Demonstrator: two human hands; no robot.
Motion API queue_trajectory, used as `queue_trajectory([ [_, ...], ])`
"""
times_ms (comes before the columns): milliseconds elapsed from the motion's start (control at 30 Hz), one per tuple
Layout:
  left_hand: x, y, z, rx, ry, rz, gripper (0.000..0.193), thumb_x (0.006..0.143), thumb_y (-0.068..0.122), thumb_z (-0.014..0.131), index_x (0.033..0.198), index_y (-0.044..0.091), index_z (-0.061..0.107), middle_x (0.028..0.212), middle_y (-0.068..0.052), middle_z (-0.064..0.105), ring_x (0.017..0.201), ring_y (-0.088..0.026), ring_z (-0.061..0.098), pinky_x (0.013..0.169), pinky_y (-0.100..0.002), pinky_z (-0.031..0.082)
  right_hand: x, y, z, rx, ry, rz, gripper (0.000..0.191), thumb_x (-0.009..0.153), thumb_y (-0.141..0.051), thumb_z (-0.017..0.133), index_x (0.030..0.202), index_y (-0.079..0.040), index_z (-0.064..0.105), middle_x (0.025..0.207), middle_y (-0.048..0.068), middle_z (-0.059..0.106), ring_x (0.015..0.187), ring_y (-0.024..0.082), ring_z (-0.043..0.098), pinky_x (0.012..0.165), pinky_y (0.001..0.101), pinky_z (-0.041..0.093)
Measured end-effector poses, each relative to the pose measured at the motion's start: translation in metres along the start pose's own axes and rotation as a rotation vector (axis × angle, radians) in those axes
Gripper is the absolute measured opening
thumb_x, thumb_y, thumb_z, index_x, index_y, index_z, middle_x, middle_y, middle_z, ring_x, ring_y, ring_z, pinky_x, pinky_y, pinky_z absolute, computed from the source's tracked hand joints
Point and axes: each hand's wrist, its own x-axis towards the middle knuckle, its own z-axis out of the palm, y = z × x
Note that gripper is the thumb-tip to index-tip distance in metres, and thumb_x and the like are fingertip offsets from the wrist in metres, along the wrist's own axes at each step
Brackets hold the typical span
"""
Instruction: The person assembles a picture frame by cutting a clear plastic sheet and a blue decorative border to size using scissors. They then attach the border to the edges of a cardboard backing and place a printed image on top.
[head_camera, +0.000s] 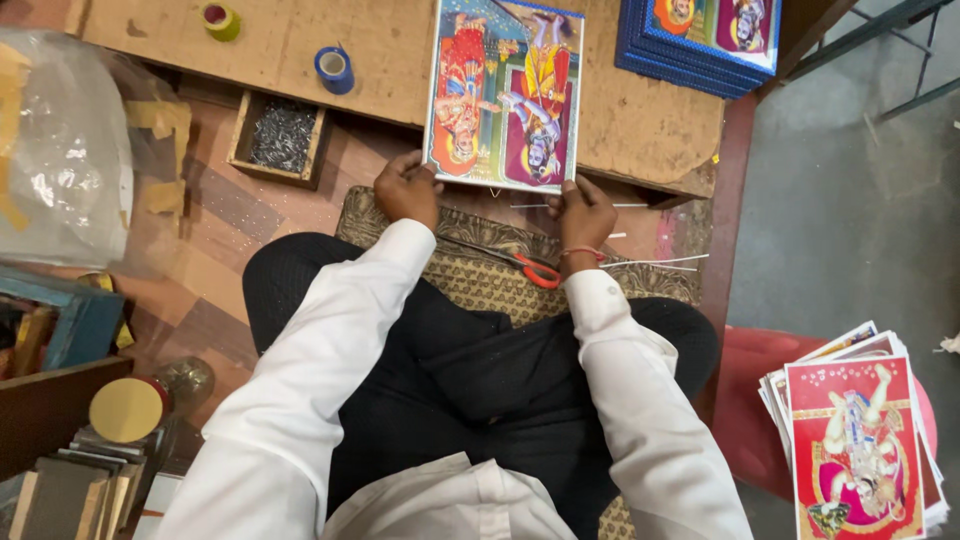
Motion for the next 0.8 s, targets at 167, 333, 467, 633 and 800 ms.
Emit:
queue_trajectory([
  [167,0.002,-0.002,-0.002,-0.019,-0.020,-0.013,0.018,0.085,-0.005,0.074,0.103,-0.006,0.075,0.093,-0.014,0.077,0.070,-0.017,0.073,0.054,-0.028,0.064,-0.004,0.006,0.002,-0.147,-0.012,-0.144,0.029,0.096,-0.004,0.067,0.122,0.008,0.071,0.090,0.012,0.076,0.063,0.012,0.068,0.052,0.0249,0.057],
  [333,0.002,-0.004,-0.002,0.029,-0.013,0.017,0.018,0.084,-0.003,0.077,0.102,-0.006,0.075,0.092,-0.014,0.077,0.068,-0.017,0.073,0.054,-0.028,0.063,-0.006,0.005,0.004,-0.250,0.023,-0.167,0.031,0.093,-0.005,0.070,0.121,0.007,0.070,0.088,0.011,0.076,0.065,0.013,0.072,0.052,0.0272,0.059],
  [467,0.002,-0.002,-0.002,-0.013,0.022,0.037,0.016,0.083,-0.003,0.077,0.098,-0.007,0.075,0.089,-0.015,0.076,0.069,-0.017,0.073,0.054,-0.028,0.064,-0.006,0.004,0.003,-0.194,0.053,-0.156,0.025,0.095,-0.011,0.075,0.111,0.008,0.075,0.088,0.012,0.077,0.065,0.016,0.074,0.054,0.0281,0.059],
  [633,0.003,0.004,-0.001,-0.018,0.021,-0.072,0.018,0.084,-0.001,0.076,0.101,-0.003,0.073,0.088,-0.012,0.076,0.069,-0.016,0.073,0.054,-0.028,0.063,0.001,-0.002,0.001,0.143,0.070,0.307,0.026,0.098,-0.023,0.068,0.100,0.003,0.068,0.076,0.012,0.071,0.056,0.020,0.067,0.046,0.0302,0.052],
  [800,0.003,0.009,-0.002,0.002,0.014,-0.110,0.015,0.083,-0.002,0.075,0.098,-0.005,0.074,0.089,-0.013,0.076,0.069,-0.018,0.074,0.055,-0.027,0.063,0.005,-0.007,-0.004,0.242,0.030,0.397,0.019,0.097,-0.016,0.069,0.105,0.002,0.067,0.086,0.012,0.072,0.065,0.021,0.072,0.054,0.0303,0.059],
])
